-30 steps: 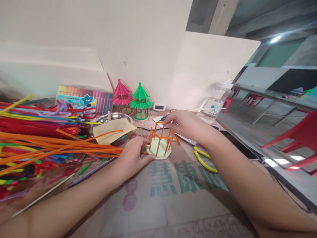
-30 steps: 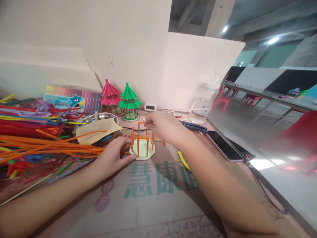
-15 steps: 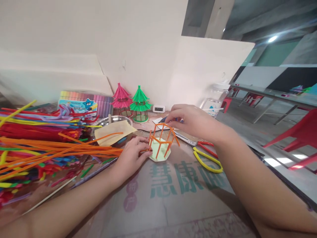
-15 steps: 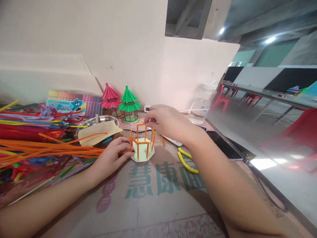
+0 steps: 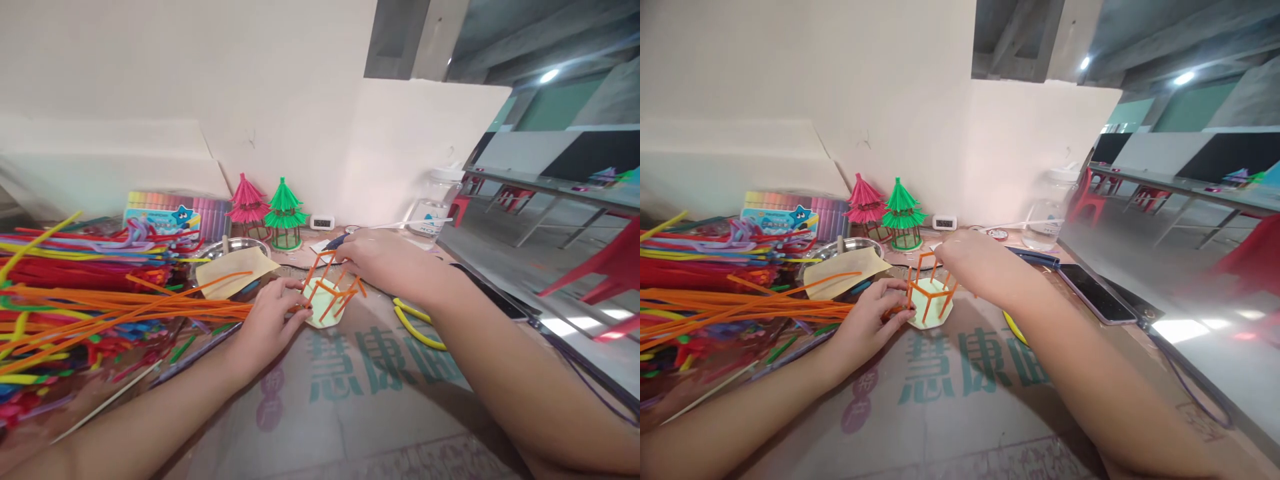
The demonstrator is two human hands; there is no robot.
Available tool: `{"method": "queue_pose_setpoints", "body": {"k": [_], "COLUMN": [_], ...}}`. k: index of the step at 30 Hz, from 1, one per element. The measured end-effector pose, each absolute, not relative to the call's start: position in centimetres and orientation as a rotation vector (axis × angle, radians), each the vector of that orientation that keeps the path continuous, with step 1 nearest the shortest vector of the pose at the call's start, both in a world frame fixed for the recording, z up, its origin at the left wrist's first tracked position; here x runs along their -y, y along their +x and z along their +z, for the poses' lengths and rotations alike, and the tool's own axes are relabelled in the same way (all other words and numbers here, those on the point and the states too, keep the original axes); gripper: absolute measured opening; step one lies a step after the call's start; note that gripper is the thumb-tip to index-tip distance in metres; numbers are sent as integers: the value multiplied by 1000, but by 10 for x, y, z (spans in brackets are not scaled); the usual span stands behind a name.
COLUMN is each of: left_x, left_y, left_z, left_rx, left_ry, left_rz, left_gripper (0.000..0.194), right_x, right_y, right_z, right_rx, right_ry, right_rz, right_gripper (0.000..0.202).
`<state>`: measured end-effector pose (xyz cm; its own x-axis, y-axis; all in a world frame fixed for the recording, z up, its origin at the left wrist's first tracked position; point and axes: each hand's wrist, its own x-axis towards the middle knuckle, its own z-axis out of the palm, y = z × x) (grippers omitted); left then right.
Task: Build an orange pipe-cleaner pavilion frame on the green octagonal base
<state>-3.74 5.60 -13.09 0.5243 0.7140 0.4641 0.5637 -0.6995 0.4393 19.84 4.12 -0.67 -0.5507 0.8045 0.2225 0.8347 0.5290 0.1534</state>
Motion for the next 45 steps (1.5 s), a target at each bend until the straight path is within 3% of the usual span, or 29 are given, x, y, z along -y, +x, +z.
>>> {"method": "queue_pose_setpoints", "body": {"k": [8,18,25,45], "left_x": [-56,-59,-58,-51], "left_y": [-37,-38,-39,-38], "left_z": [-128,-133,-134,-131], "left_rx": [-1070,-1058,-1057,-945], "left_ry": [2551,2516,2558,2815], "left_rz": [931,942,997,1118], "left_gripper": [16,15,14,9], "right_x": [-50,-60,-41,-33], "right_y": [200,239,228,196], "right_z": [-13,6,11,-1], "right_rx": [2617,2245,2399,2566], "right_ry": [-1394,-1571,-1372,-1712], "right_rz": [-412,-226,-14,-425], "right_gripper": [19,21,15,16]}}
